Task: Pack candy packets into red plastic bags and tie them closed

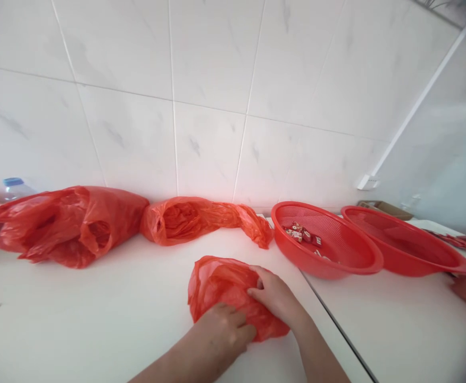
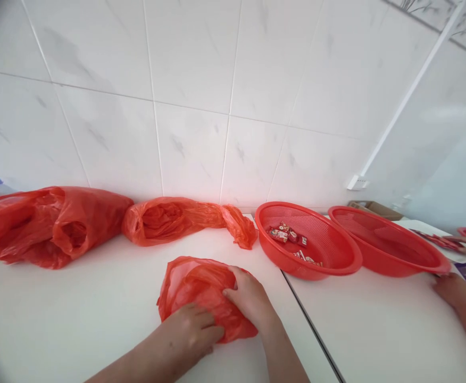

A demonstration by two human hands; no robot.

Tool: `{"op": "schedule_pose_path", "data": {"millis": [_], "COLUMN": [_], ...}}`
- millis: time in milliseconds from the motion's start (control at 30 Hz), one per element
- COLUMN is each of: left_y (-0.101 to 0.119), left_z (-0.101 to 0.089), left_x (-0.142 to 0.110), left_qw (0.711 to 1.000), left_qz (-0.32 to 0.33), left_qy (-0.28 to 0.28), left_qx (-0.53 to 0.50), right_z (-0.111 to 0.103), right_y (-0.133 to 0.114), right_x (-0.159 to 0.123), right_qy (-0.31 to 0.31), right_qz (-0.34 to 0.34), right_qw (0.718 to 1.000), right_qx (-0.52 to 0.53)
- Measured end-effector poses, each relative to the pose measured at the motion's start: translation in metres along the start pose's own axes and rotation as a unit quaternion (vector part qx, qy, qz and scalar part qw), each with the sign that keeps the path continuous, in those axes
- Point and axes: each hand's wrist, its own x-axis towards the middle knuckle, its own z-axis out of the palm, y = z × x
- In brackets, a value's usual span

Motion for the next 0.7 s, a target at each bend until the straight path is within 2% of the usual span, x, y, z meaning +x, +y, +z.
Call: {"op": "schedule_pose_path", "data": {"millis": [67,133,233,300,367,433,500,567,700], "left_y": [0.001,0.0,-0.001,0.0,0.002,0.004,0.004,0.001,-0.007], "left_z": [0.01,0.014,0.009,0.006,0.007,0.012,0.02,0.026,0.027], "left_x": [-0.004,-0.008,-0.01,-0.011,-0.013,-0.017,-0.021,-0.024,-0.024], "left_qw": [1.0,0.998,0.989,0.974,0.957,0.949,0.95,0.952,0.957], "left_qz": [-0.002,-0.006,0.003,0.028,0.051,0.054,0.044,0.035,0.046], "left_qy": [0.015,0.052,0.138,0.215,0.27,0.288,0.271,0.239,0.217], "left_qx": [0.024,0.028,0.046,0.073,0.095,0.119,0.152,0.186,0.185], "right_z": [-0.001,-0.007,-0.026,-0.043,-0.058,-0.069,-0.076,-0.08,-0.085], "right_y": [-0.001,-0.003,0.002,0.014,0.032,0.049,0.062,0.067,0.066], "right_x": [0.002,0.003,0.003,0.001,-0.003,-0.005,-0.009,-0.013,-0.033], "right_qy": [0.068,0.202,0.428,0.498,0.492,0.445,0.406,0.389,0.373], "right_qz": [-0.023,-0.057,-0.085,-0.066,-0.015,0.045,0.087,0.1,0.068], "right_qw": [0.997,0.978,0.894,0.845,0.829,0.836,0.846,0.85,0.842], "right_qx": [-0.001,-0.019,-0.102,-0.186,-0.267,-0.318,-0.335,-0.341,-0.385]}}
